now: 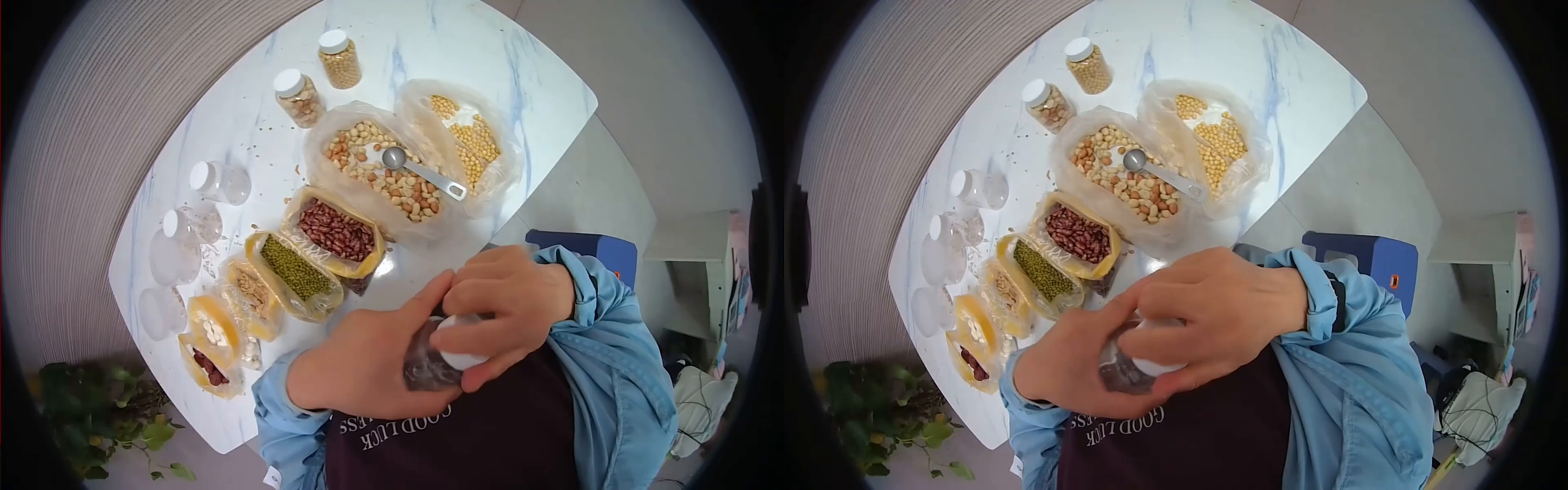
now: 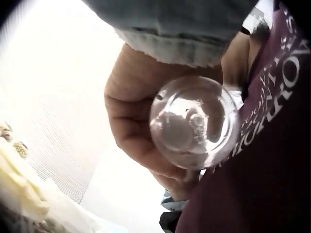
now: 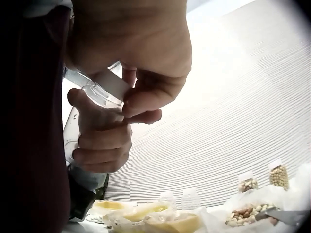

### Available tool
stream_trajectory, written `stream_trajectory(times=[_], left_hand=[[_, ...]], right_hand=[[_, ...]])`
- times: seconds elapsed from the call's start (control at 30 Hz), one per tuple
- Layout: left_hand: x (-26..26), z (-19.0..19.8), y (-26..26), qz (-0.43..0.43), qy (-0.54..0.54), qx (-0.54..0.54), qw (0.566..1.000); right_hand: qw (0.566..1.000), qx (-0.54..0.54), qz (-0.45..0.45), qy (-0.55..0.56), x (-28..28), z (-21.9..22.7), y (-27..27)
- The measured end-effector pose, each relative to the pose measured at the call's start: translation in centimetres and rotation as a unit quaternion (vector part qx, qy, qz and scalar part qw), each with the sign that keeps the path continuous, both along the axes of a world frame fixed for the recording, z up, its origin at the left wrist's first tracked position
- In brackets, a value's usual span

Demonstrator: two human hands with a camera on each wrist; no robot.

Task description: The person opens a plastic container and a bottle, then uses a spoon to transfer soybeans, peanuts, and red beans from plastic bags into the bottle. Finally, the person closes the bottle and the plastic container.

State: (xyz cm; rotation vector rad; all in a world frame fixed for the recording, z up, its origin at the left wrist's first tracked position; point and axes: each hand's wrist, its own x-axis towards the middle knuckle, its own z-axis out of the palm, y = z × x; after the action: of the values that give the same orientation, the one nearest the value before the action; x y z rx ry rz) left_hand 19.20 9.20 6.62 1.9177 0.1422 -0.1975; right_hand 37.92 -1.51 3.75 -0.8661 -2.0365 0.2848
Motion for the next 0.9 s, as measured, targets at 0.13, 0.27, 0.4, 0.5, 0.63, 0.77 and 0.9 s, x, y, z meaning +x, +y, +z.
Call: stream_trajectory(times=[0.13,0.27,0.4,0.5,0.63,0.77,0.9], left_hand=[[0.3,-0.8,1.2,-0.057,0.019,-0.157,0.986],[-0.3,-1.2,1.0,0.028,0.101,-0.558,0.823],[-1.4,-1.3,0.6,0.084,-0.106,-0.631,0.764],[-3.0,-1.2,0.9,0.159,-0.281,-0.497,0.805],[-3.8,1.7,0.8,0.259,-0.334,-0.482,0.768],[-4.6,2.8,1.3,0.315,-0.339,-0.442,0.768],[-4.9,2.6,1.7,0.303,-0.343,-0.442,0.771]], right_hand=[[0.999,0.008,0.024,0.024,0.4,-0.1,-0.2],[0.977,-0.049,-0.013,0.206,1.8,0.3,-1.7],[0.914,0.039,-0.386,0.118,6.1,-0.5,-1.4],[0.839,-0.010,-0.543,-0.046,10.5,-3.0,0.5],[0.770,-0.135,-0.617,-0.093,15.0,-9.0,0.0],[0.746,-0.203,-0.628,-0.093,15.7,-11.1,-0.3],[0.749,-0.165,-0.631,-0.115,16.1,-11.6,-0.2]])
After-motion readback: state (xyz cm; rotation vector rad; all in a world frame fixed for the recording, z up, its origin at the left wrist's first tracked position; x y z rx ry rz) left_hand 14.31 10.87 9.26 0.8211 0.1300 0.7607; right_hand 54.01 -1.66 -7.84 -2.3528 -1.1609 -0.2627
